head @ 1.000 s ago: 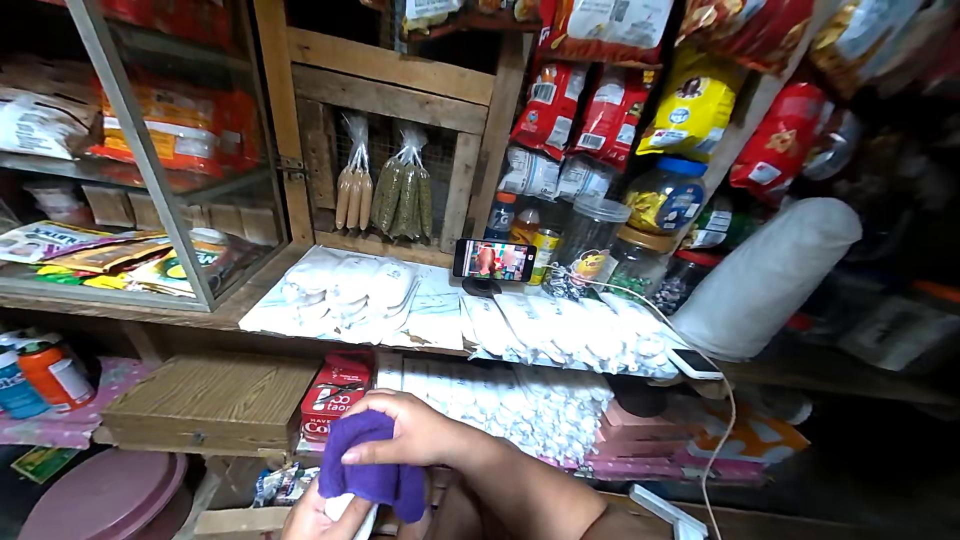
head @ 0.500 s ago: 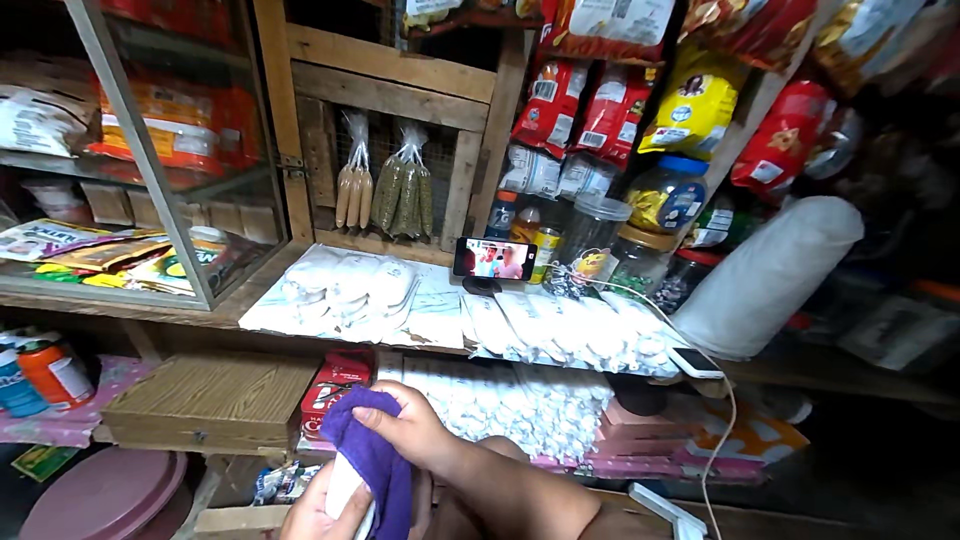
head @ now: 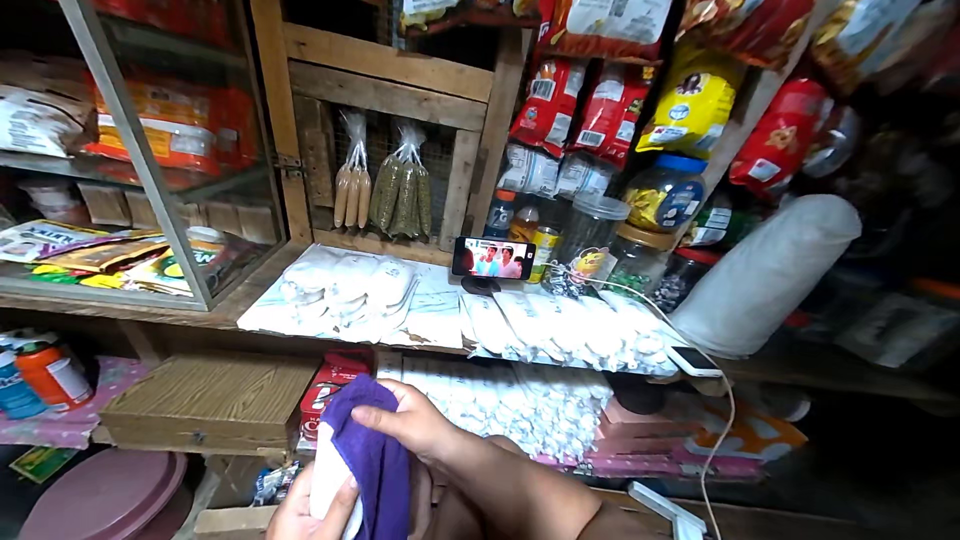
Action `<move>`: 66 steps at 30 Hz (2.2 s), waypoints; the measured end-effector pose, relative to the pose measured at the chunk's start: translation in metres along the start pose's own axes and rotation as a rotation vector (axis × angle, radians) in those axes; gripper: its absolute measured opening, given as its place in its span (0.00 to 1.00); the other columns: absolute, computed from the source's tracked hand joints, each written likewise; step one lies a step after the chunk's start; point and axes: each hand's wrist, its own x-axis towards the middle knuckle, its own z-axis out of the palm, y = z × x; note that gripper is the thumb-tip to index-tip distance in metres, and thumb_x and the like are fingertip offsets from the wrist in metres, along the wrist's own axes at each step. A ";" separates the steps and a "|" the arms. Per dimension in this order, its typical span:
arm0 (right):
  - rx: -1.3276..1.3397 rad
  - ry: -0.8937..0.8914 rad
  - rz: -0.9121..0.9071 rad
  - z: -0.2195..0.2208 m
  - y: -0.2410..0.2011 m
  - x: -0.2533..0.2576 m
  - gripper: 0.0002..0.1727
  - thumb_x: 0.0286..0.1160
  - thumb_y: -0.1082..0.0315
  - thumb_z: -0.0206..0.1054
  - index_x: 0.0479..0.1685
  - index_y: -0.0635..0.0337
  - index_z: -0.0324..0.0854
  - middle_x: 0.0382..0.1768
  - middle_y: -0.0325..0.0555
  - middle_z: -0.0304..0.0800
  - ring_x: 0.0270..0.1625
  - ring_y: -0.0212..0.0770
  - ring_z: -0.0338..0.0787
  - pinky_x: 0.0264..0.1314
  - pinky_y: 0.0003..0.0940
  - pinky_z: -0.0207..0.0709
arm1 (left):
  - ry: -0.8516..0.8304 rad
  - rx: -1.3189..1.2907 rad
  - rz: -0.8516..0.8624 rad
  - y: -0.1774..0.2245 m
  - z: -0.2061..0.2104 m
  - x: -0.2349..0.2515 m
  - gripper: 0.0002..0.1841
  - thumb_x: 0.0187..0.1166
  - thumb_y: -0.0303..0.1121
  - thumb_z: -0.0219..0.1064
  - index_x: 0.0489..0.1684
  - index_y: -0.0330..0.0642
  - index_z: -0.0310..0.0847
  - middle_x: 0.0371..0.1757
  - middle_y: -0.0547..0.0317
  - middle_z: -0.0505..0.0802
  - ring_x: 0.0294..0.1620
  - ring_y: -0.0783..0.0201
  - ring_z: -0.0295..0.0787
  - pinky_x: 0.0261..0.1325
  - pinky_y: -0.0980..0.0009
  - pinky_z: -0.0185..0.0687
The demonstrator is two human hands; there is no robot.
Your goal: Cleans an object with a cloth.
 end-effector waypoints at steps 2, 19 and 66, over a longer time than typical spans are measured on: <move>-0.005 -0.106 0.018 -0.004 0.003 0.002 0.20 0.74 0.74 0.70 0.63 0.75 0.78 0.52 0.48 0.90 0.54 0.28 0.89 0.65 0.29 0.82 | -0.023 -0.017 0.042 -0.003 -0.004 0.002 0.22 0.69 0.36 0.74 0.55 0.28 0.78 0.40 0.70 0.92 0.41 0.86 0.88 0.50 0.81 0.86; 0.115 0.146 0.027 0.007 0.011 0.001 0.13 0.77 0.74 0.68 0.55 0.72 0.82 0.46 0.46 0.92 0.49 0.28 0.90 0.61 0.28 0.83 | -0.017 -0.056 0.042 -0.002 0.001 0.002 0.18 0.70 0.28 0.71 0.56 0.29 0.77 0.40 0.69 0.92 0.40 0.84 0.89 0.49 0.80 0.88; 0.131 0.126 -0.016 0.023 0.017 -0.007 0.10 0.85 0.72 0.60 0.53 0.71 0.82 0.43 0.41 0.91 0.47 0.25 0.89 0.59 0.26 0.83 | -0.009 -0.084 0.126 -0.012 0.004 0.002 0.21 0.71 0.27 0.68 0.60 0.25 0.72 0.45 0.69 0.91 0.45 0.86 0.88 0.54 0.81 0.87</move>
